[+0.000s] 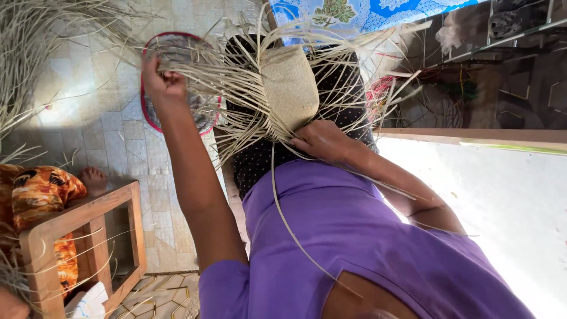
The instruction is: A person is weaving a hat using long, thin strands of straw.
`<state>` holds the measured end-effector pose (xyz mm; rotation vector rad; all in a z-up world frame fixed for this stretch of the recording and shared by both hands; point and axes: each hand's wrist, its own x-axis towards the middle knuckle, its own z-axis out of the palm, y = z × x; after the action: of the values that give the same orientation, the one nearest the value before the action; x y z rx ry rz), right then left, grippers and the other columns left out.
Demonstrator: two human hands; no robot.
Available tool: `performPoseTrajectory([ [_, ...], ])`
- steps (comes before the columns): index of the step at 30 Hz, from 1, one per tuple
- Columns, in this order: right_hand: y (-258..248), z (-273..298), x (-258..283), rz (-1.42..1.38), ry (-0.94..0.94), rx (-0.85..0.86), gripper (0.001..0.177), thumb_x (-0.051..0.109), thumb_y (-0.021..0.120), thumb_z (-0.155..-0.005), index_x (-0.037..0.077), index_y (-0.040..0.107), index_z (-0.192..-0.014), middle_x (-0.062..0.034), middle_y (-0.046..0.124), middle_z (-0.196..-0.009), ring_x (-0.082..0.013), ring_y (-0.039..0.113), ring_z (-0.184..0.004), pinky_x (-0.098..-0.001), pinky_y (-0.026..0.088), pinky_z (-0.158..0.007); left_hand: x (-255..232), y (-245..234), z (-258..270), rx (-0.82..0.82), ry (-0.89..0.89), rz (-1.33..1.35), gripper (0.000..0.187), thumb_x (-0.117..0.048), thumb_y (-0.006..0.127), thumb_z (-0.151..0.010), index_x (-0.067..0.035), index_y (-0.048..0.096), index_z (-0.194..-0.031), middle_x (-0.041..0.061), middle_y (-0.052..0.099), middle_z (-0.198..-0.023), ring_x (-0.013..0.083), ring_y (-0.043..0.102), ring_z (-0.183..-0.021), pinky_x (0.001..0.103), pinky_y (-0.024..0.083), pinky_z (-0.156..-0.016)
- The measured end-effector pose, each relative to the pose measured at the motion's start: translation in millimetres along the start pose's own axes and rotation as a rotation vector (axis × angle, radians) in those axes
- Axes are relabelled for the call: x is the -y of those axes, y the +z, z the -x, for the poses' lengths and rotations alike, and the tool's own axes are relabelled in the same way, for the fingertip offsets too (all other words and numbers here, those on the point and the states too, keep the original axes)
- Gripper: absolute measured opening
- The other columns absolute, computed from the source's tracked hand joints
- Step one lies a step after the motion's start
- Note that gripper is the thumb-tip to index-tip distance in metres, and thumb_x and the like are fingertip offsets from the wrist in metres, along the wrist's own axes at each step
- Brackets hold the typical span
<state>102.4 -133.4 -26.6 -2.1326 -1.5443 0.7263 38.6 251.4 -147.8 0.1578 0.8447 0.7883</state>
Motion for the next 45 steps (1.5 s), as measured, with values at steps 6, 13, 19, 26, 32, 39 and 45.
performPoseTrajectory([
  [6,2.0,3.0,-7.4,-0.031,-0.004,-0.037,0.045,0.029,0.043,-0.093,0.01,0.037,-0.052,-0.0052,0.034,-0.035,-0.0226,0.037,-0.03,-0.0306,0.035,-0.04,48.3,-15.6,131.0,-0.371,0.4,-0.538,0.043,-0.051,0.06,-0.068,-0.008,0.064,-0.069,0.007,0.056,-0.053,0.0151,0.05,-0.04,0.023,0.038,-0.034],
  [13,1.7,1.8,-4.1,0.019,0.012,-0.053,0.046,0.032,0.043,-0.092,0.008,0.041,-0.052,-0.0077,0.039,-0.037,-0.0265,0.045,-0.035,-0.0346,0.04,-0.043,105.7,29.1,250.0,0.547,0.876,-1.09,0.028,-0.018,0.065,-0.084,-0.01,0.056,-0.058,0.004,0.048,-0.053,0.0169,0.048,-0.051,0.03,0.037,-0.057],
  [19,-48.2,14.6,-7.2,-0.187,0.178,-0.114,0.054,0.045,0.039,-0.093,0.005,0.056,-0.06,-0.0138,0.049,-0.043,-0.034,0.054,-0.044,-0.0429,0.044,-0.051,124.5,31.0,246.8,0.527,0.461,-1.094,0.038,-0.026,0.071,-0.08,-0.01,0.05,-0.053,0.0,0.042,-0.045,0.0065,0.034,-0.048,0.029,0.032,-0.052],
  [26,-82.8,-18.8,-43.5,-0.456,0.413,-0.459,0.05,0.052,0.046,-0.087,0.003,0.056,-0.085,-0.007,0.043,-0.064,-0.0199,0.04,-0.053,-0.0333,0.037,-0.054,125.8,25.7,244.7,0.541,0.37,-1.125,0.031,-0.014,0.071,-0.074,-0.002,0.052,-0.052,-0.003,0.044,-0.047,0.005,0.031,-0.043,0.018,0.028,-0.041],
  [32,-52.8,-52.1,-68.5,-1.152,0.404,-0.216,0.09,0.063,0.059,-0.063,0.0,0.029,-0.119,-0.0236,0.021,-0.115,-0.0417,0.021,-0.102,-0.055,0.023,-0.082,119.6,17.4,253.1,0.628,0.392,-1.103,0.026,-0.011,0.072,-0.072,-0.001,0.055,-0.055,-0.002,0.047,-0.051,0.006,0.034,-0.046,0.019,0.031,-0.045],
  [39,-10.7,-60.0,-96.0,-1.723,0.376,-0.337,0.065,0.04,0.062,-0.069,-0.002,0.046,-0.117,-0.0312,0.037,-0.129,-0.0435,0.042,-0.111,-0.0514,0.033,-0.092,122.8,24.7,252.7,0.676,0.509,-1.189,0.03,-0.014,0.073,-0.07,0.002,0.053,-0.054,0.0,0.044,-0.05,0.0091,0.033,-0.046,0.022,0.031,-0.046],
  [45,-11.4,-41.5,-90.8,-1.915,0.236,-0.838,0.071,0.039,0.055,-0.061,-0.003,0.045,-0.118,-0.0248,0.052,-0.11,-0.0359,0.052,-0.096,-0.0438,0.045,-0.08,123.3,51.4,251.5,0.948,0.871,-1.327,0.028,-0.018,0.077,-0.065,-0.006,0.051,-0.062,0.0,0.052,-0.063,0.0152,0.043,-0.06,0.033,0.031,-0.081],
])
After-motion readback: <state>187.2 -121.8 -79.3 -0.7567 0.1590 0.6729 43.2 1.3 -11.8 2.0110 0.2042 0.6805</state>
